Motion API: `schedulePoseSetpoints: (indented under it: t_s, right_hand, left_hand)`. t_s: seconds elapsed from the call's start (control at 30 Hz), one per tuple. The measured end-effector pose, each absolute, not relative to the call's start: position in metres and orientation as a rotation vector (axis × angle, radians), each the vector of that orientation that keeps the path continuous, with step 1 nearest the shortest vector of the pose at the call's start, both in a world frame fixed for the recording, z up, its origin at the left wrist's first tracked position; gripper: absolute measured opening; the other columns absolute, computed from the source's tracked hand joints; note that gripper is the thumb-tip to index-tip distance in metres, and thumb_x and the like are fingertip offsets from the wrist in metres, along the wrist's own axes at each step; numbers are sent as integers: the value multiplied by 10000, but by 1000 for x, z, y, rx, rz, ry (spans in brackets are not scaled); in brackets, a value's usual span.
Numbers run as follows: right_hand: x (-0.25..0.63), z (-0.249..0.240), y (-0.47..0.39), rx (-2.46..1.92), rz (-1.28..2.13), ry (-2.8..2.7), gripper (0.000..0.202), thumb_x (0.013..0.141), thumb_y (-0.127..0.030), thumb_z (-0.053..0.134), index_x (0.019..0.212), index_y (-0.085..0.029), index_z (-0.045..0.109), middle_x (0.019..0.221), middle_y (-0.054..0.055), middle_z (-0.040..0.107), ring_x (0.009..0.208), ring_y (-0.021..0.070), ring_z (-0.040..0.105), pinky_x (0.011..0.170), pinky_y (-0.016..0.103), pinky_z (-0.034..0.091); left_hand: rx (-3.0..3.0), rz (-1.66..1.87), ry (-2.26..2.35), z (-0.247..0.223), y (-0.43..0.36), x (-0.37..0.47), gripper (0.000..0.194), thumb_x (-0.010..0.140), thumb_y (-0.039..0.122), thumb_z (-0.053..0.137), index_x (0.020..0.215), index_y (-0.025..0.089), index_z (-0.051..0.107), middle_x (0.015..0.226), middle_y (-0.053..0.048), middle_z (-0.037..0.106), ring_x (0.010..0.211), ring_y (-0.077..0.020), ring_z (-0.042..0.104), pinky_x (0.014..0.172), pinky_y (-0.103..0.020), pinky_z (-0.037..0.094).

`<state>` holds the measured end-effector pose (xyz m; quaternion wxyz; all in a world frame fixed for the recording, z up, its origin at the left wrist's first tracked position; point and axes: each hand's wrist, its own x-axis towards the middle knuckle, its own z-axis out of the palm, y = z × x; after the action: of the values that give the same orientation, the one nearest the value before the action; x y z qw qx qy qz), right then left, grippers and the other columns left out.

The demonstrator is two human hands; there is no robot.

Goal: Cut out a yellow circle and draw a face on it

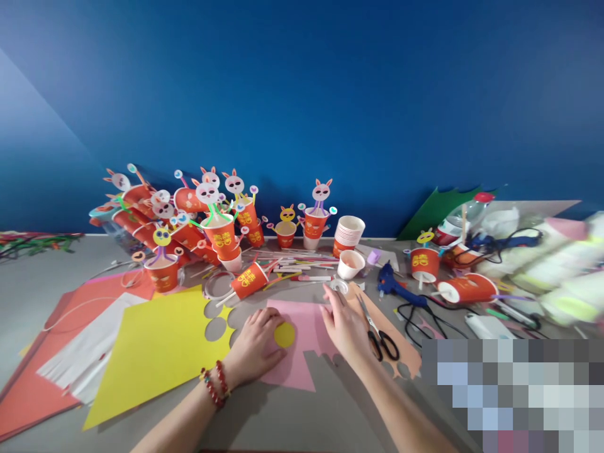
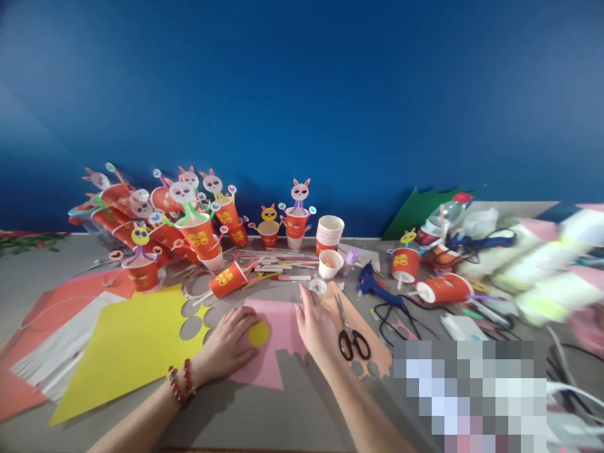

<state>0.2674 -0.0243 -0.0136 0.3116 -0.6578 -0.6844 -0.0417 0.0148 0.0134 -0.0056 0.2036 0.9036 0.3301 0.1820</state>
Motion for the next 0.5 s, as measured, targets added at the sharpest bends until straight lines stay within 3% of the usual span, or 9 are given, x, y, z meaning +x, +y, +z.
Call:
schedulePoseSetpoints:
  t_s: [0.1,0.17,0.23,0.33,0.5]
  right_hand:
    - [267,-15,-25,-1772,-2,-1843,192,964,-231,494,838,-200,635,728,25,697,620,173,653,577,253,420]
    - [265,-16,-25,-1789,71,-1884,202,949,-217,523,773,-208,622,682,11,681,626,176,655,581,249,420]
    - [263,-17,-24,-1772,118,-1916,140,913,-139,530,892,-204,651,812,28,722,720,186,686,630,251,451]
    - [263,-16,-22,-1757,167,-1933,260,872,-71,532,1068,-199,645,955,52,733,816,201,699,695,272,491]
    - [258,-8,-26,-1722,214,-2006,204,879,-86,574,1021,-199,667,986,73,719,919,244,675,797,341,528]
  left_hand:
    - [2513,525,931,-6,14,15,417,843,263,649,1243,177,569,1242,-130,558,1142,-317,531,1000,-515,450]
    - [2503,543,935,-7,15,16,390,849,249,647,1228,187,578,1230,-121,565,1135,-309,539,994,-502,456]
    - [2498,560,937,-9,15,16,377,840,233,655,1209,197,584,1226,-112,570,1130,-304,545,988,-489,462]
    - [2501,582,961,-12,15,17,362,828,214,658,1183,197,586,1217,-106,582,1119,-301,554,978,-481,470]
    - [2513,629,998,-18,14,19,335,861,236,638,1184,182,566,1203,-114,593,1107,-298,561,955,-478,483]
